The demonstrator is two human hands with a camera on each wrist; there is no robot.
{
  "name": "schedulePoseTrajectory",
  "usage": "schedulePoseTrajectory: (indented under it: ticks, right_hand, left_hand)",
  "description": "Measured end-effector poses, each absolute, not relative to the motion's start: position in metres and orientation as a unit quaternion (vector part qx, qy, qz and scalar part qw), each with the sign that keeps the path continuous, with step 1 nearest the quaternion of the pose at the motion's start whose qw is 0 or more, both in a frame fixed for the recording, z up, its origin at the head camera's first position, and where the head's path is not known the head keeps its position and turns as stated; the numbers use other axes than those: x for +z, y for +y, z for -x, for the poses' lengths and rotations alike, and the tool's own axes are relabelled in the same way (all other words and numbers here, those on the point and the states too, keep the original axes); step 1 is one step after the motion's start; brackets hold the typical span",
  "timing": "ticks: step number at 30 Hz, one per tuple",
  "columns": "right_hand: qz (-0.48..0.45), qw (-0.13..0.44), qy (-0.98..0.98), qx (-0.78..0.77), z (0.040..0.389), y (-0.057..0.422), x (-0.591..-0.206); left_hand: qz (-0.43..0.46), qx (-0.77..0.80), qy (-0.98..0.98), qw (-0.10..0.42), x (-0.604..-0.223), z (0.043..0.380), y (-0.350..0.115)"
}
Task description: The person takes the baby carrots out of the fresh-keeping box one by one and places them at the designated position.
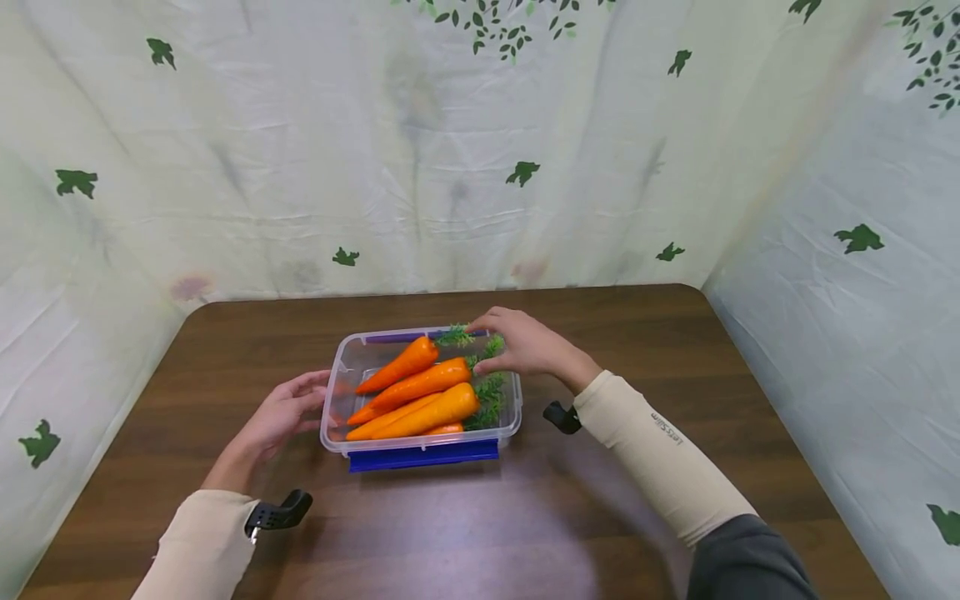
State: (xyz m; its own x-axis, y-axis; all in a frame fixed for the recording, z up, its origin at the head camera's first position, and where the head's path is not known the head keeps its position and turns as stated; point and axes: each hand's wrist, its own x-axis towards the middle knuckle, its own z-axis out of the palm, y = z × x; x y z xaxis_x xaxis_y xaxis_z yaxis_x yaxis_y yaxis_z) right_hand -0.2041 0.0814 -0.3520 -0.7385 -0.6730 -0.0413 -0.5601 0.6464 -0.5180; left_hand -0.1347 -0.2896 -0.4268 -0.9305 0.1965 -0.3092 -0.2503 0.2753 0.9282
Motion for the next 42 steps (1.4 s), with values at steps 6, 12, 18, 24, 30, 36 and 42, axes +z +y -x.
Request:
schedulePoseTrajectory:
  ticks: [6,12,18,24,30,36,42]
  right_hand:
    - [0.359,0.158,0.885,-0.25,0.213,0.071,-0.355]
    - [0.369,0.201,0.872,-0.251,0.222,0.061,-0.36]
    - [0.357,0.209,0.877,-0.244,0.225,0.055,-0.36]
    - [0.348,0.223,0.872,-0.262,0.224,0.05,-0.358]
    - [0.343,0.283,0.856,-0.264,0.229,0.047,-0.366]
    - [0.357,0.32,0.842,-0.246,0.237,0.041,-0.371]
    - [0.357,0.365,0.843,-0.171,0.248,0.03,-0.368]
  left_hand:
    - [0.039,0.627,0.751,0.203,-0.428,0.136,-0.291]
    - [0.054,0.668,0.712,0.209,-0.429,0.136,-0.29]
    - [0.043,0.707,0.675,0.206,-0.431,0.136,-0.289]
    - [0.051,0.687,0.696,0.2,-0.43,0.134,-0.288]
    - [0.056,0.679,0.704,0.2,-0.43,0.134,-0.288]
    - [0.049,0.69,0.695,0.198,-0.431,0.133,-0.289]
    - [0.063,0.681,0.701,0.2,-0.431,0.133,-0.289]
